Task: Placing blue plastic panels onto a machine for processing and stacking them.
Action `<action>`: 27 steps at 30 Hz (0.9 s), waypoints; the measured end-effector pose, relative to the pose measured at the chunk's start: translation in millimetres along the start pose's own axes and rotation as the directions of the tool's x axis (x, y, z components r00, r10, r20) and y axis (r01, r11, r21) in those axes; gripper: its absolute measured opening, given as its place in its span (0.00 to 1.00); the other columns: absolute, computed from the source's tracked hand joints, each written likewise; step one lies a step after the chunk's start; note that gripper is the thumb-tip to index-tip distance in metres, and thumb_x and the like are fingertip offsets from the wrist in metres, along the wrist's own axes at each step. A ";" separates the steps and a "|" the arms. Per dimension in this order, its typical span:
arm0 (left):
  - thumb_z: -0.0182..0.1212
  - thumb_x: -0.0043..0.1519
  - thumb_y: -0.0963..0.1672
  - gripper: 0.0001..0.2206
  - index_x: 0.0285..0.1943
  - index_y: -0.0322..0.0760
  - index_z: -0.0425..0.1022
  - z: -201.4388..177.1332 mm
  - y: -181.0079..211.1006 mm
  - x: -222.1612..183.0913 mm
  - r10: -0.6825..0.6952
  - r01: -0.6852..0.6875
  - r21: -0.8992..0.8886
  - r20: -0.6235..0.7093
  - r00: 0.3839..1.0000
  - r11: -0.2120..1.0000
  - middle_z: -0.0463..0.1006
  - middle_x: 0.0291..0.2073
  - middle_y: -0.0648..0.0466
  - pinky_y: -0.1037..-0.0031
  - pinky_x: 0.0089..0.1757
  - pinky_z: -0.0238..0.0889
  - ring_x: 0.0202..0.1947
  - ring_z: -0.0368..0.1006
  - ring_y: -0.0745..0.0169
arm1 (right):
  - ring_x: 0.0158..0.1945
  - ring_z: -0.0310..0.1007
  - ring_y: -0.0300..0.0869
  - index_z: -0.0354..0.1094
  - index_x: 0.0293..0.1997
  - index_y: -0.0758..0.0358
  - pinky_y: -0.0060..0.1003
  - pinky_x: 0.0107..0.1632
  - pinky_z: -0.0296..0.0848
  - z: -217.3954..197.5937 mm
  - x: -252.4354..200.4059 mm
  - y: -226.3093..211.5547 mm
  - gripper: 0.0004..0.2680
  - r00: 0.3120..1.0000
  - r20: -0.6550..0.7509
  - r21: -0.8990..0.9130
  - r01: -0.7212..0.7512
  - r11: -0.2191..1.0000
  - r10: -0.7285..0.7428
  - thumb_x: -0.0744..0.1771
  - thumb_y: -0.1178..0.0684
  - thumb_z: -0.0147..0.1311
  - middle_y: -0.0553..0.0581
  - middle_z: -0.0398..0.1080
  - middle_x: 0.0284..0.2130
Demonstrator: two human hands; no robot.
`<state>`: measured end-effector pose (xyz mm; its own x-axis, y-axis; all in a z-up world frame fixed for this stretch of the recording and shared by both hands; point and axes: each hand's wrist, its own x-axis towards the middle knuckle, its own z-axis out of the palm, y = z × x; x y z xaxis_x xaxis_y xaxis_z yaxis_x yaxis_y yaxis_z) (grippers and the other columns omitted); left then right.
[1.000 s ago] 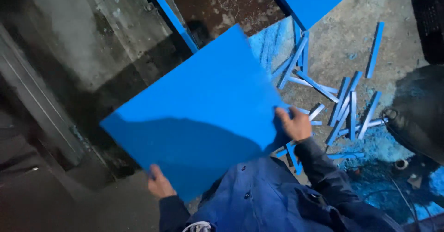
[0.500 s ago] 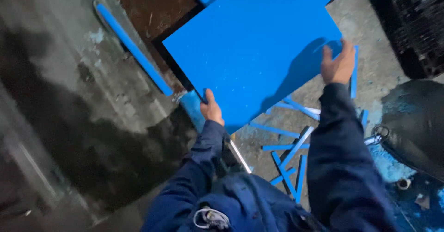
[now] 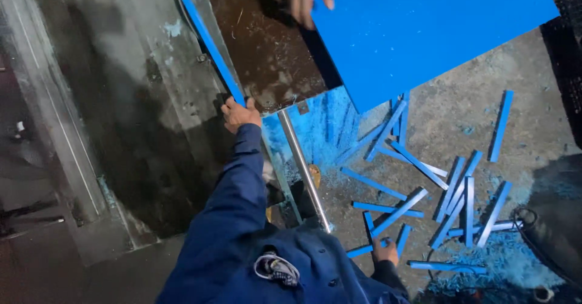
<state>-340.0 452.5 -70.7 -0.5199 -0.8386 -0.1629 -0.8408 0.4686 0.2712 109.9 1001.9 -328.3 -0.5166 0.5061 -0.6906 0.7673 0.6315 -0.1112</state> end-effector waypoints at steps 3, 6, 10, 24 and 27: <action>0.63 0.65 0.50 0.20 0.57 0.33 0.65 -0.1 -10.5 -9.0 0.017 -0.013 -0.063 0.068 0.998 0.998 0.71 0.55 0.41 0.48 0.50 0.66 0.52 0.72 0.33 | 0.58 0.73 0.60 0.73 0.57 0.66 0.52 0.60 0.70 8.2 -10.4 6.8 0.28 0.999 0.031 -0.009 0.027 1.000 -0.027 0.60 0.31 0.64 0.70 0.74 0.53; 0.66 0.60 0.48 0.20 0.53 0.32 0.65 27.4 -50.0 -23.0 0.234 -0.237 -0.117 -0.042 0.971 0.964 0.73 0.51 0.37 0.50 0.47 0.67 0.51 0.72 0.32 | 0.57 0.76 0.58 0.75 0.56 0.65 0.50 0.60 0.72 -19.8 -23.9 -34.5 0.26 0.999 0.022 0.045 0.040 0.998 -0.041 0.62 0.32 0.62 0.69 0.77 0.51; 0.65 0.61 0.48 0.15 0.48 0.34 0.69 -3.1 -98.4 -95.0 0.331 -0.278 -0.233 0.234 0.914 0.932 0.77 0.44 0.39 0.51 0.47 0.67 0.47 0.74 0.36 | 0.55 0.76 0.57 0.73 0.57 0.65 0.49 0.58 0.72 -33.4 -17.3 -56.2 0.25 0.986 -0.155 0.247 0.096 0.964 -0.059 0.63 0.35 0.62 0.68 0.76 0.50; 0.71 0.59 0.43 0.38 0.75 0.26 0.51 -91.8 -196.7 -276.3 0.976 -0.270 -0.948 0.200 -0.088 0.170 0.67 0.62 0.42 0.69 0.54 0.63 0.59 0.66 0.60 | 0.54 0.77 0.54 0.73 0.58 0.65 0.46 0.57 0.73 94.8 -327.4 -9.1 0.22 0.937 -0.188 0.557 -0.143 0.818 0.293 0.65 0.36 0.58 0.65 0.77 0.50; 0.69 0.63 0.41 0.38 0.79 0.31 0.48 -70.9 -229.2 -303.3 0.852 -0.196 -0.889 0.453 -0.261 0.413 0.59 0.70 0.43 0.69 0.56 0.65 0.68 0.57 0.60 | 0.54 0.77 0.53 0.72 0.59 0.60 0.47 0.56 0.73 182.9 -402.0 36.3 0.23 0.898 -0.075 0.640 -0.289 0.712 0.433 0.63 0.37 0.59 0.62 0.76 0.51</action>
<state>21.1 579.7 -16.2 -0.6490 0.7445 -0.1565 -0.1113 0.1105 0.9876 414.9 713.9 -185.4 -0.1608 0.7722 -0.6147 0.9386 -0.0730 -0.3372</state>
